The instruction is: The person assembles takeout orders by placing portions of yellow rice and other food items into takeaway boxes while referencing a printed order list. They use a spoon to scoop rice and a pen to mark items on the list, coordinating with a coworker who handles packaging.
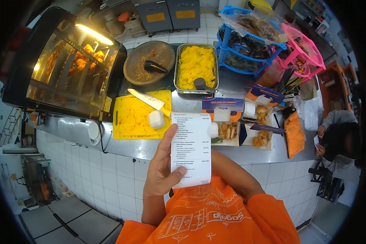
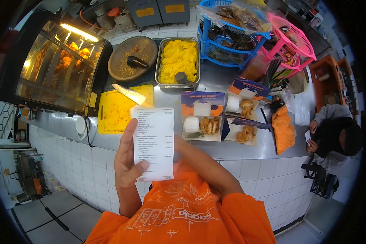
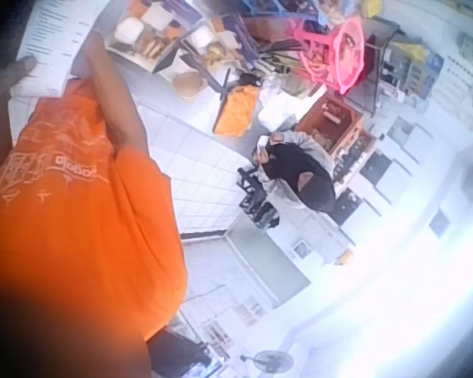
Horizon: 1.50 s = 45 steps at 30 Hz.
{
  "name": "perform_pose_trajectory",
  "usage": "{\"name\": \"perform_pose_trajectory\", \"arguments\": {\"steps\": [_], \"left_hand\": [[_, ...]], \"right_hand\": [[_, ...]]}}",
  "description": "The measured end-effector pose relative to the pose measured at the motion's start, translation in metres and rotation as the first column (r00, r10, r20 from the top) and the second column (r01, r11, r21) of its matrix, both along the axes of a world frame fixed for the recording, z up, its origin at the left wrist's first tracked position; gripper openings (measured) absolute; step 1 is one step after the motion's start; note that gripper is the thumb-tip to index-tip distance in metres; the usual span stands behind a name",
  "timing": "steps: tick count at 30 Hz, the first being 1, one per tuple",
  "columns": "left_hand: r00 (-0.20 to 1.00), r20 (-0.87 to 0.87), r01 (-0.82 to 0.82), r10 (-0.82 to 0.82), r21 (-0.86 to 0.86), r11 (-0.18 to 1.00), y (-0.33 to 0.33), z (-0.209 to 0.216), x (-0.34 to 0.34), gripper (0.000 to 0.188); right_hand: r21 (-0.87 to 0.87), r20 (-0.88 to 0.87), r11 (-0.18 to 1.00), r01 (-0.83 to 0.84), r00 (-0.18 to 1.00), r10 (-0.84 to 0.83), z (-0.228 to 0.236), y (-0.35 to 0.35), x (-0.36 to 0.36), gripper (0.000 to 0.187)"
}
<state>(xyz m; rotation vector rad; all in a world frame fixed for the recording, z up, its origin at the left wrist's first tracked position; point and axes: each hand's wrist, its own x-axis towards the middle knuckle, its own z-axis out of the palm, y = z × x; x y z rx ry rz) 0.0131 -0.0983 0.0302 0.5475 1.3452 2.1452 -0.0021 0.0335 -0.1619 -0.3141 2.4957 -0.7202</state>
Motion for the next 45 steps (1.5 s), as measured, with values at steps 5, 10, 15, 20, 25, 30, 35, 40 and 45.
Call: {"name": "perform_pose_trajectory", "arguments": {"steps": [5, 10, 15, 20, 25, 30, 35, 40, 45], "left_hand": [[0.999, -0.022, 0.041, -0.04, 0.033, 0.999, 0.009, 0.005, -0.003, 0.089], [0.998, 0.024, -0.052, 0.053, -0.003, 0.999, 0.004, 0.008, 0.0, 0.092], [0.967, 0.118, -0.248, 0.225, 0.242, 0.938, -0.002, 0.01, -0.001, 0.102], [0.978, 0.14, -0.19, 0.153, 0.302, 0.934, 0.002, 0.009, -0.012, 0.102], [0.951, 0.251, -0.209, 0.182, 0.086, 0.974, 0.018, 0.011, -0.006, 0.103], [0.962, 0.22, -0.179, 0.159, 0.075, 0.981, 0.01, 0.01, -0.011, 0.102], [0.97, 0.245, -0.006, -0.006, 0.047, 0.999, 0.003, -0.013, -0.018, 0.095], [0.873, 0.374, 0.367, -0.313, -0.083, 0.926, 0.031, -0.064, -0.016, 0.063], [0.789, 0.153, 0.597, -0.595, -0.423, 0.682, 0.096, -0.123, -0.006, 0.026]], "right_hand": [[-0.16, 0.061, 0.983, 0.089, 0.995, -0.08, 0.0, 0.006, 0.014, 0.049], [-0.41, 0.243, 0.862, 0.3, 0.946, -0.214, 0.02, 0.038, 0.033, 0.056], [-0.495, 0.295, 0.681, 0.54, 0.841, -0.453, 0.064, 0.129, 0.103, 0.062], [-0.356, 0.37, 0.183, 0.917, 0.318, -0.873, 0.076, 0.209, 0.178, 0.059], [-0.421, 0.467, -0.396, 0.816, -0.179, -0.866, 0.03, 0.233, 0.169, 0.055], [-0.413, 0.278, -0.31, 0.856, -0.205, -0.938, 0.021, 0.251, 0.162, 0.056], [-0.585, 0.165, -0.273, 0.764, -0.217, -0.962, 0.009, 0.257, 0.15, 0.049], [-0.643, 0.415, -0.584, 0.495, -0.416, -0.809, -0.033, 0.24, 0.131, 0.044], [-0.575, 0.187, -0.406, 0.71, -0.369, -0.91, -0.033, 0.241, 0.145, 0.042]]}}
